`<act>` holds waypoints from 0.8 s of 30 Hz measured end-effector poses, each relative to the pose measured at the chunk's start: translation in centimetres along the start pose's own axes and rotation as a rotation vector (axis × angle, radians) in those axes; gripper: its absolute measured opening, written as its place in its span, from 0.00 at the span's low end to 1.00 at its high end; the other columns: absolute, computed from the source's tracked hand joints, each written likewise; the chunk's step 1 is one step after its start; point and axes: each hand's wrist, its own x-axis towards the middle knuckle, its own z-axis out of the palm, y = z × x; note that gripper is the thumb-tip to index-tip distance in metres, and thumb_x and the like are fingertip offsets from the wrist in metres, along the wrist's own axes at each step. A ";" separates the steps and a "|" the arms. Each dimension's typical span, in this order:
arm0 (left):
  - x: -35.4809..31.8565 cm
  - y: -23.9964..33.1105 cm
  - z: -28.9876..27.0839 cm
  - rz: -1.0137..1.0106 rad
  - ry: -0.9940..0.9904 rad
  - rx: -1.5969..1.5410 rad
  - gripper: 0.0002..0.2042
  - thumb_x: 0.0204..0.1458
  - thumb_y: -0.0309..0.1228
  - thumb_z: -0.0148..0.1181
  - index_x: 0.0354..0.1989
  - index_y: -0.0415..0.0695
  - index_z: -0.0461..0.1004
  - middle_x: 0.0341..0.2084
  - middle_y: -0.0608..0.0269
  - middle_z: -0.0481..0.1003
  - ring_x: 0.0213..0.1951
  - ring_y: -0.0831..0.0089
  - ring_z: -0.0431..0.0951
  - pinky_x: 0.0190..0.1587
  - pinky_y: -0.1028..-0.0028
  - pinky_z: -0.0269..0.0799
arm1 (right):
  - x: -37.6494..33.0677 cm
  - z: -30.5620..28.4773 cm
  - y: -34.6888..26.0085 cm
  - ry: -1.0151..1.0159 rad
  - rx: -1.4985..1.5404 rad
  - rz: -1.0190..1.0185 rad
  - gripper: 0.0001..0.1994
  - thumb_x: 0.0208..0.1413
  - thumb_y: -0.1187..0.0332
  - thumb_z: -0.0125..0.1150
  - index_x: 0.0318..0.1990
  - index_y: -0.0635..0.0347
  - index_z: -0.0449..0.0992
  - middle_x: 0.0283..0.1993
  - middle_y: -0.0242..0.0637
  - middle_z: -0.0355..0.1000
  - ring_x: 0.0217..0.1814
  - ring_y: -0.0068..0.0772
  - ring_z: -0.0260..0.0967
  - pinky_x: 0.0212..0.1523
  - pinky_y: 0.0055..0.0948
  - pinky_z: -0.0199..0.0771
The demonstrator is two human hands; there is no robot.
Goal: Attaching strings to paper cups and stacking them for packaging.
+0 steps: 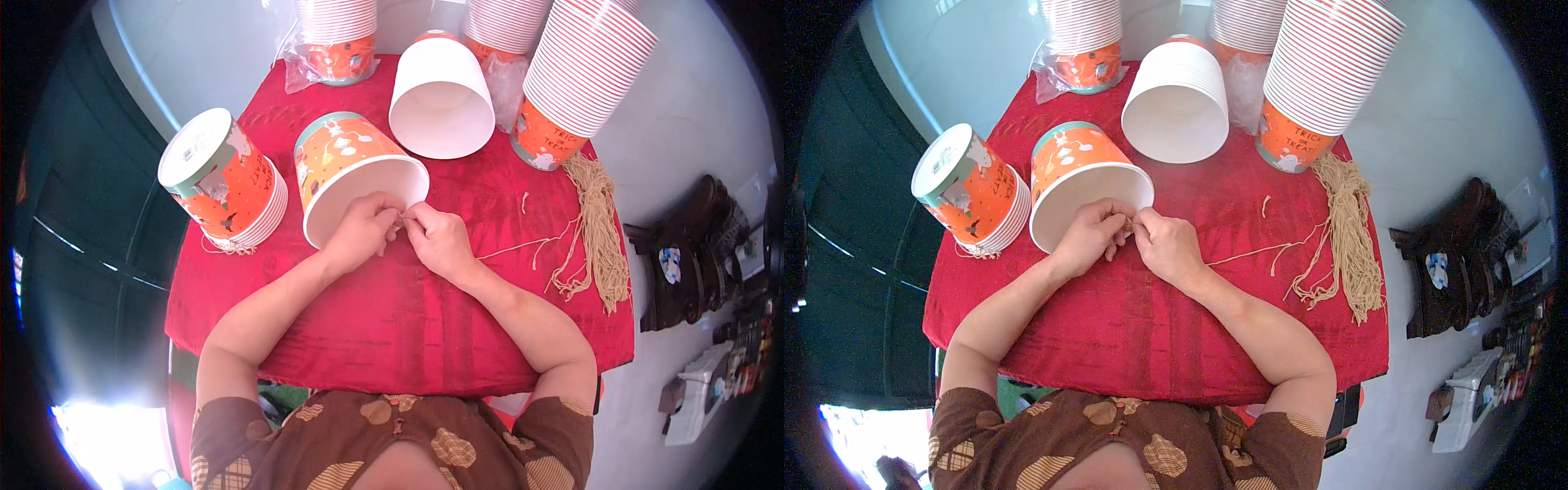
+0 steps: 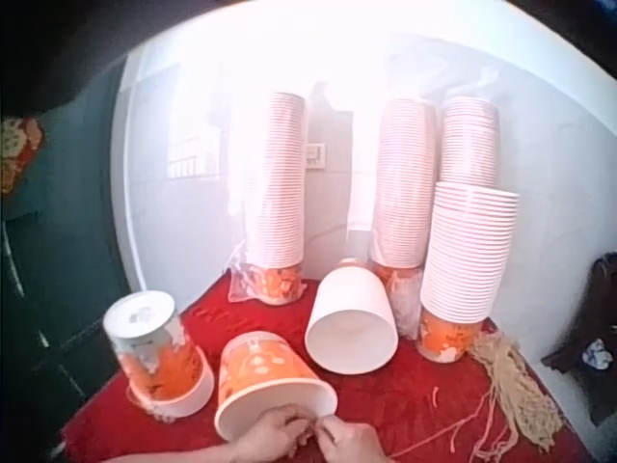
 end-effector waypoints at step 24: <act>-0.7 -1.1 0.4 0.299 0.216 0.436 0.03 0.47 0.22 0.60 0.28 0.34 0.74 0.32 0.47 0.75 0.37 0.53 0.77 0.41 0.61 0.73 | -0.3 0.1 -0.1 0.005 -0.078 -0.037 0.06 0.54 0.74 0.63 0.36 0.60 0.71 0.24 0.45 0.74 0.25 0.46 0.76 0.23 0.39 0.73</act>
